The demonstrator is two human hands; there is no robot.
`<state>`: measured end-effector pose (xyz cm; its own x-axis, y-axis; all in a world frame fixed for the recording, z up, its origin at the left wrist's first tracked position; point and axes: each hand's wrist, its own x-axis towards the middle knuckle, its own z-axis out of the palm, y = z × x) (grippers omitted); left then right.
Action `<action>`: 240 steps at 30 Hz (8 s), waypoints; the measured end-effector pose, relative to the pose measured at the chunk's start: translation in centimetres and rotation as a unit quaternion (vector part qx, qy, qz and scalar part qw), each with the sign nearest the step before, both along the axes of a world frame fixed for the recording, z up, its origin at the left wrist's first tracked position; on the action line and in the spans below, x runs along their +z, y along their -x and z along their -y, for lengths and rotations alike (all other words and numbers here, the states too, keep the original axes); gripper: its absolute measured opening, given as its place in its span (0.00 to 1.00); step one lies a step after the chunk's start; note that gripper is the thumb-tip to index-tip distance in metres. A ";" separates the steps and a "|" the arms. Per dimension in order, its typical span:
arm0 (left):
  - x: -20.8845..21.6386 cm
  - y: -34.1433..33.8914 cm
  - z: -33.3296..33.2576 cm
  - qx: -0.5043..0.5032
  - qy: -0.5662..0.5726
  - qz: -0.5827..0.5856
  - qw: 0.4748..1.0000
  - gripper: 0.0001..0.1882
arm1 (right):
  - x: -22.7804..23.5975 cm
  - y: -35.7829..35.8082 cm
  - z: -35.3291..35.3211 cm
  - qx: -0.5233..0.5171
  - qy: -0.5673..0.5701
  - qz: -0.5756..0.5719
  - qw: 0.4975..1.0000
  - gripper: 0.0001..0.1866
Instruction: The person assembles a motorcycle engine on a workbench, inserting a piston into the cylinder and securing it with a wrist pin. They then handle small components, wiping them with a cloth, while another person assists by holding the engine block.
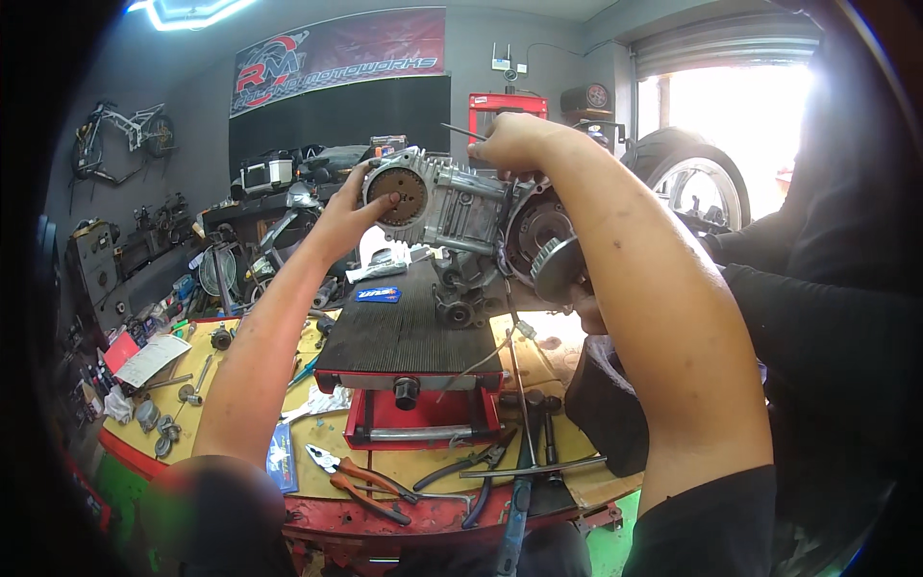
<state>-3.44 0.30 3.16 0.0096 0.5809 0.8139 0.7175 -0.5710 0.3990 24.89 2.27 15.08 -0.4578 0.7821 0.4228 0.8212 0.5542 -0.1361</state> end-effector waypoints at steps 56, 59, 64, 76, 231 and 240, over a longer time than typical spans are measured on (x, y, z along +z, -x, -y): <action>0.1 0.1 -1.6 -0.043 0.021 0.024 0.999 0.46 | -1.1 1.6 -1.6 0.012 -0.038 0.055 0.998 0.42; 0.3 0.2 -1.4 -0.053 0.020 0.023 0.998 0.45 | -0.9 2.0 -1.4 0.002 -0.015 0.057 0.998 0.41; 1.3 0.7 -0.3 -0.063 0.067 -0.007 0.996 0.42 | -0.9 1.8 -0.9 0.006 -0.022 0.063 0.998 0.38; 0.8 1.3 0.2 -0.094 0.064 -0.013 0.993 0.47 | -1.1 2.0 -0.9 0.004 -0.017 0.062 0.998 0.38; -0.2 -1.7 4.8 0.149 -0.395 -0.450 0.787 0.15 | -4.7 0.7 5.7 0.120 -0.306 0.004 0.944 0.21; 1.3 -0.6 4.9 0.150 -0.315 -0.485 0.802 0.12 | -5.4 0.2 3.4 0.101 -0.326 0.023 0.940 0.20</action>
